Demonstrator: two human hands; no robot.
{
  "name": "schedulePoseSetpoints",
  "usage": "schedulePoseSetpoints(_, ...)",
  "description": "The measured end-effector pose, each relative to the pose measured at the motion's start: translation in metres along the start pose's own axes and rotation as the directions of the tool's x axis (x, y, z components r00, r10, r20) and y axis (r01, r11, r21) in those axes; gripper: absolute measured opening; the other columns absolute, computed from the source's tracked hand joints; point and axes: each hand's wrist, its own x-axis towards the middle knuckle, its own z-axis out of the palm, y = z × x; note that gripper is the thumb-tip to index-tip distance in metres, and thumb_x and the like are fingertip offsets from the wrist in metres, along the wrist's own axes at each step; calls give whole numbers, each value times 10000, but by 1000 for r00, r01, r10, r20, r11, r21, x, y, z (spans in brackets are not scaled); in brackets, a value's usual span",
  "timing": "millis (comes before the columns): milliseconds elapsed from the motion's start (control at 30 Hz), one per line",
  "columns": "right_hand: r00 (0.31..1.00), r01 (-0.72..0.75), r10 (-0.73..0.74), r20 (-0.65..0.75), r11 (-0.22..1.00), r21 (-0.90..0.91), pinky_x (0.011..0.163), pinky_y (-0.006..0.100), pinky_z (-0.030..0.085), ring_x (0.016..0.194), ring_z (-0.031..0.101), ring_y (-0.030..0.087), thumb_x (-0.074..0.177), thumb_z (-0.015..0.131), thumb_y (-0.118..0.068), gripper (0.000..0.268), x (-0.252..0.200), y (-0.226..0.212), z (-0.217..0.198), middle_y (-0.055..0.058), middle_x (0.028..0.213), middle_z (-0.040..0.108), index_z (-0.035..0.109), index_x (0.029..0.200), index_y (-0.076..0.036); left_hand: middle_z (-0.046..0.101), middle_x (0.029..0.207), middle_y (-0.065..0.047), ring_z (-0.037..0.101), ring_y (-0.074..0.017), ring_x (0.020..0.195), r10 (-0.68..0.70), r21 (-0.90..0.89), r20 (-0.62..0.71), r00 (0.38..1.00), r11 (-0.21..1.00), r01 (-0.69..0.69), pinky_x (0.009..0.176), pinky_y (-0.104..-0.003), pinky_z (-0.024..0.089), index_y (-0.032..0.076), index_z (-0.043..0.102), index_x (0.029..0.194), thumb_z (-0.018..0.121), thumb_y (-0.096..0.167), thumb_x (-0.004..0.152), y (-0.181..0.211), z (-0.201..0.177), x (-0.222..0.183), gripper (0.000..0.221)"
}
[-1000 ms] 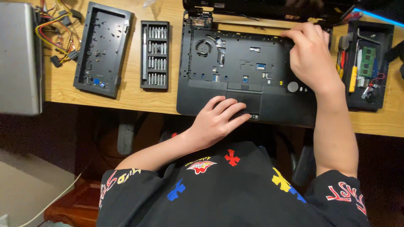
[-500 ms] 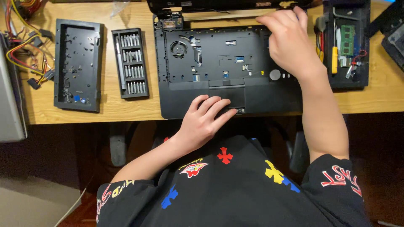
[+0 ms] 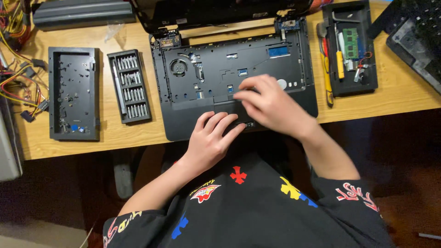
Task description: Removing screws and the internal bezel from a laptop to access internal components.
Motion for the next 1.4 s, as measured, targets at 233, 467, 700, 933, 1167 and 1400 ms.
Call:
schedulePoseSetpoints(233, 999, 6, -8, -48, 999, -36, 1048, 466, 473, 1189, 604, 348, 897, 711, -27, 273, -17, -6, 9, 140, 1258, 643, 691, 1169, -41, 628, 1287, -91, 583, -273, 1216, -36, -3, -9, 999, 999, 36, 1062, -474, 429, 112, 695, 1230, 714, 110, 870, -5, -14, -1, 361)
schedulePoseSetpoints(467, 994, -1, -5, -113, 999, -54, 1059, 448, 500, 1150, 648, 333, 920, 696, 18, 219, -15, -3, 15, 114, 1203, 692, 705, 1135, -22, 664, 1164, -91, 630, -315, 1098, -172, -57, -205, 963, 985, 164, 958, -464, 489, 92, 686, 1179, 749, 58, 888, -76, -63, -19, 299)
schedulePoseSetpoints(700, 993, -39, 30, -118, 996, -80, 1000, 429, 500, 1130, 653, 315, 899, 704, 12, 210, -14, -6, 17, 113, 1172, 692, 718, 1106, -17, 608, 958, -107, 616, -317, 915, -402, 279, -386, 831, 807, 520, 795, -442, 493, 64, 686, 1203, 715, 108, 988, -164, -80, -46, 221)
schedulePoseSetpoints(933, 993, -58, 48, -109, 994, -95, 998, 420, 491, 1137, 645, 305, 910, 706, -5, 210, -15, -6, 18, 102, 1192, 683, 718, 1118, -28, 592, 866, -61, 616, -257, 810, -378, 422, -398, 836, 734, 533, 667, -416, 470, 98, 731, 1107, 746, 193, 953, -169, -62, -47, 182)
schedulePoseSetpoints(1167, 991, -64, 52, -126, 994, -92, 984, 417, 485, 1127, 646, 306, 912, 707, -13, 196, -11, -10, 17, 102, 1188, 681, 714, 1108, -23, 608, 891, -63, 635, -257, 817, -369, 414, -400, 839, 744, 525, 673, -400, 514, 98, 725, 1059, 751, 221, 951, -174, -67, -41, 166)
schedulePoseSetpoints(1400, 991, -59, 48, -129, 995, -79, 998, 426, 481, 1137, 636, 314, 894, 693, -19, 207, -13, -7, 16, 106, 1182, 675, 705, 1099, -32, 612, 866, -70, 643, -264, 805, -338, 494, -385, 859, 711, 501, 628, -397, 514, 107, 738, 1184, 732, 197, 946, -180, -62, -35, 255)
